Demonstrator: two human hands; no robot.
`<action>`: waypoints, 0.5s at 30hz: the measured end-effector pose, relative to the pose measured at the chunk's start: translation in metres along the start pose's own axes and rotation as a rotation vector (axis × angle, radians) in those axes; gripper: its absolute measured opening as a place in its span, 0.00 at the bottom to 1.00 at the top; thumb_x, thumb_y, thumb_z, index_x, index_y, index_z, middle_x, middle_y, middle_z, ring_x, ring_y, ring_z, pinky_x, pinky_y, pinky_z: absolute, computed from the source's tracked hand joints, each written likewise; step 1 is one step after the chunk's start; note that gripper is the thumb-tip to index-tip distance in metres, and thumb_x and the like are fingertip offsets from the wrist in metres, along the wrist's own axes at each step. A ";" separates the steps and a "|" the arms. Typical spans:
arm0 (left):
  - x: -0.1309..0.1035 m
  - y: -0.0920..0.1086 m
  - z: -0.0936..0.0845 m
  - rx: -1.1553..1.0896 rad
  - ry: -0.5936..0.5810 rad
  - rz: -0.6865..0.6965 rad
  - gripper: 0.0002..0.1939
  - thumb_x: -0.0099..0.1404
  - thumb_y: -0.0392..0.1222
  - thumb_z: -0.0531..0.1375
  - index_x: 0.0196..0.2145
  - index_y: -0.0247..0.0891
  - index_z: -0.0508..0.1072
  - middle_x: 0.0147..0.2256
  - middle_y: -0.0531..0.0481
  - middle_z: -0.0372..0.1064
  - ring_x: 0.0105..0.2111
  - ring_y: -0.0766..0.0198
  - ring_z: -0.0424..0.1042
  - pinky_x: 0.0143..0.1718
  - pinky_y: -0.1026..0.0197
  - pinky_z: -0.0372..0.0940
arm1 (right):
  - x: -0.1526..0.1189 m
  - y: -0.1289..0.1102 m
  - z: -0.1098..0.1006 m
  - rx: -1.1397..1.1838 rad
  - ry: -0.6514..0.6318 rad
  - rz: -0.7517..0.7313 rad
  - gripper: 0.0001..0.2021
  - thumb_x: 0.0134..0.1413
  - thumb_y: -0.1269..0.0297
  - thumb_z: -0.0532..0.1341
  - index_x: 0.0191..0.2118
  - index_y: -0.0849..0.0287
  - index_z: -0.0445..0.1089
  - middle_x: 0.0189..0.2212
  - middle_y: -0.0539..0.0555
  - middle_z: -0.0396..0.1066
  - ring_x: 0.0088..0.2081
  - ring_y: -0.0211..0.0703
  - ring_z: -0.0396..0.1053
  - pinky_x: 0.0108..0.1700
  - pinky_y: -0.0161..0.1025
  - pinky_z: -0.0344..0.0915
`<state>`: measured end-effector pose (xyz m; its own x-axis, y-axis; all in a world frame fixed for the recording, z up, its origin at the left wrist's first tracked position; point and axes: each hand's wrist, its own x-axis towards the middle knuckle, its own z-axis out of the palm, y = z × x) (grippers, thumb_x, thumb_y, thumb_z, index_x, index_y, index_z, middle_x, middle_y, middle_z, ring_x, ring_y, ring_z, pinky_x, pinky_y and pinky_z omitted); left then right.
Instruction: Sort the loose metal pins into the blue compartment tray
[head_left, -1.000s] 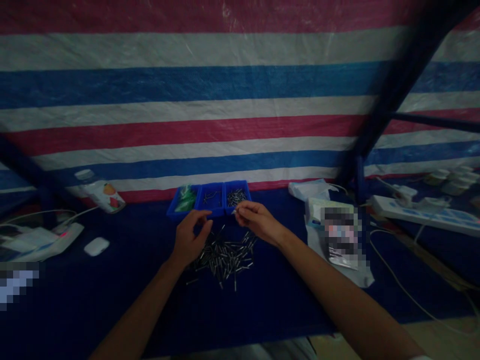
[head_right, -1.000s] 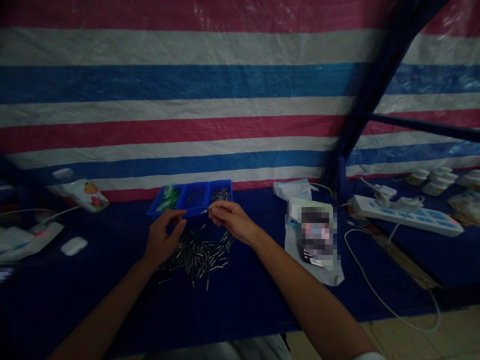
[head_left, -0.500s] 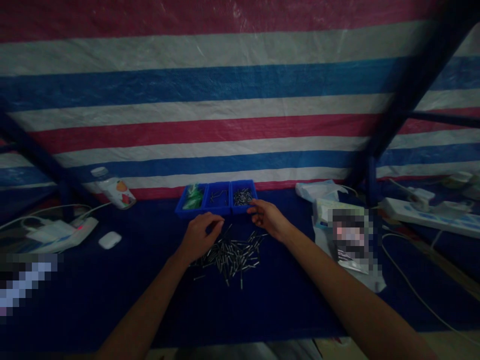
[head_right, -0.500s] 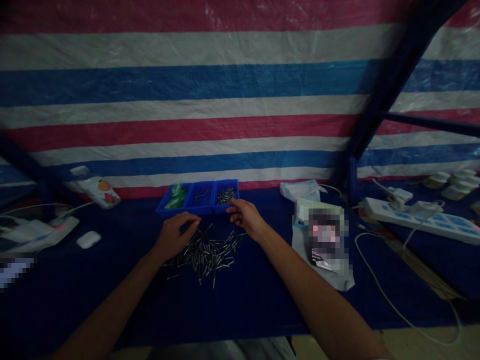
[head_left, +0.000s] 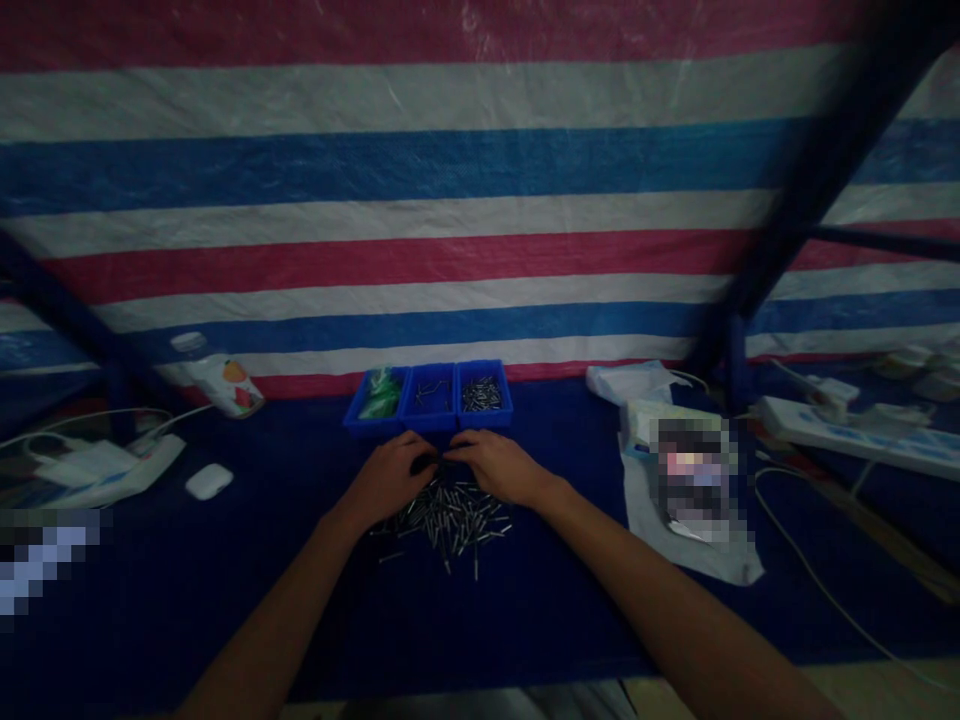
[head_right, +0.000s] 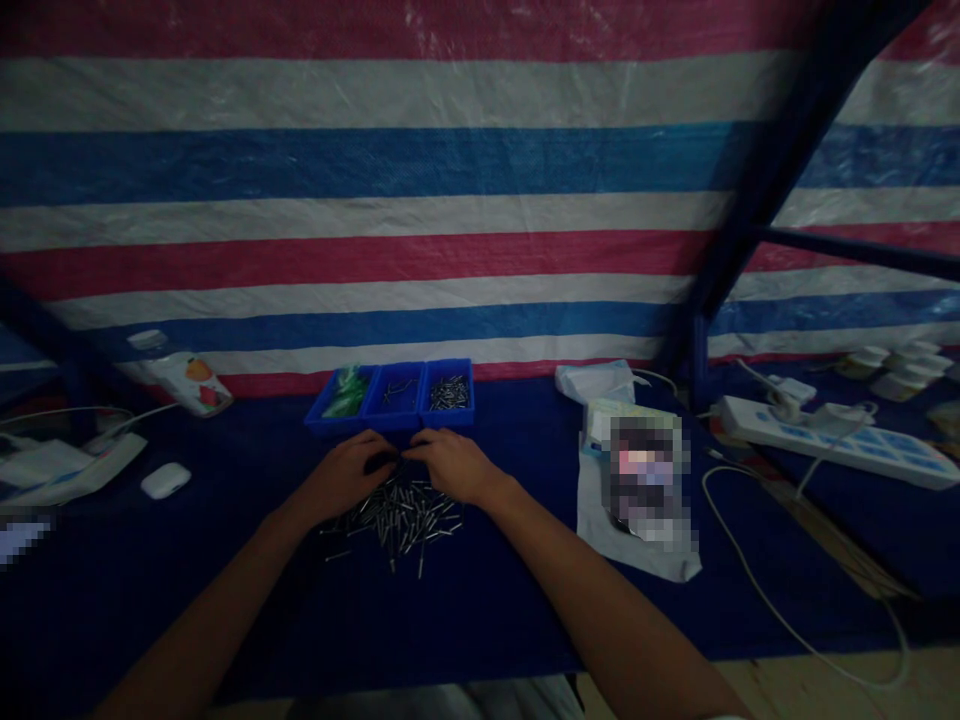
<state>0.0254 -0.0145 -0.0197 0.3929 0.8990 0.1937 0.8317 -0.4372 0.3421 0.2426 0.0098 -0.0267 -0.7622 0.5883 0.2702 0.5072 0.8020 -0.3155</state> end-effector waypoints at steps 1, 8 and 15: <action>0.000 0.000 0.001 -0.009 -0.005 0.008 0.08 0.64 0.38 0.58 0.39 0.39 0.76 0.39 0.47 0.71 0.38 0.58 0.72 0.42 0.56 0.66 | 0.002 -0.003 0.001 -0.023 -0.017 -0.013 0.22 0.56 0.79 0.53 0.53 0.55 0.71 0.51 0.55 0.69 0.48 0.43 0.68 0.52 0.40 0.63; 0.002 0.004 0.000 -0.044 -0.024 0.031 0.07 0.64 0.36 0.57 0.36 0.40 0.75 0.37 0.48 0.71 0.38 0.58 0.72 0.40 0.57 0.65 | 0.006 -0.008 -0.002 -0.077 -0.049 0.009 0.16 0.57 0.76 0.55 0.45 0.55 0.74 0.44 0.54 0.71 0.41 0.41 0.69 0.42 0.38 0.65; 0.002 0.005 0.002 -0.027 -0.022 0.023 0.07 0.66 0.36 0.55 0.33 0.39 0.73 0.36 0.48 0.70 0.36 0.58 0.71 0.37 0.58 0.63 | 0.004 -0.006 0.001 -0.123 -0.059 0.017 0.17 0.56 0.78 0.53 0.46 0.55 0.70 0.42 0.54 0.69 0.39 0.39 0.69 0.39 0.35 0.64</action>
<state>0.0314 -0.0152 -0.0197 0.4206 0.8889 0.1817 0.8116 -0.4581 0.3626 0.2363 0.0068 -0.0243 -0.7738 0.5975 0.2103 0.5629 0.8009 -0.2042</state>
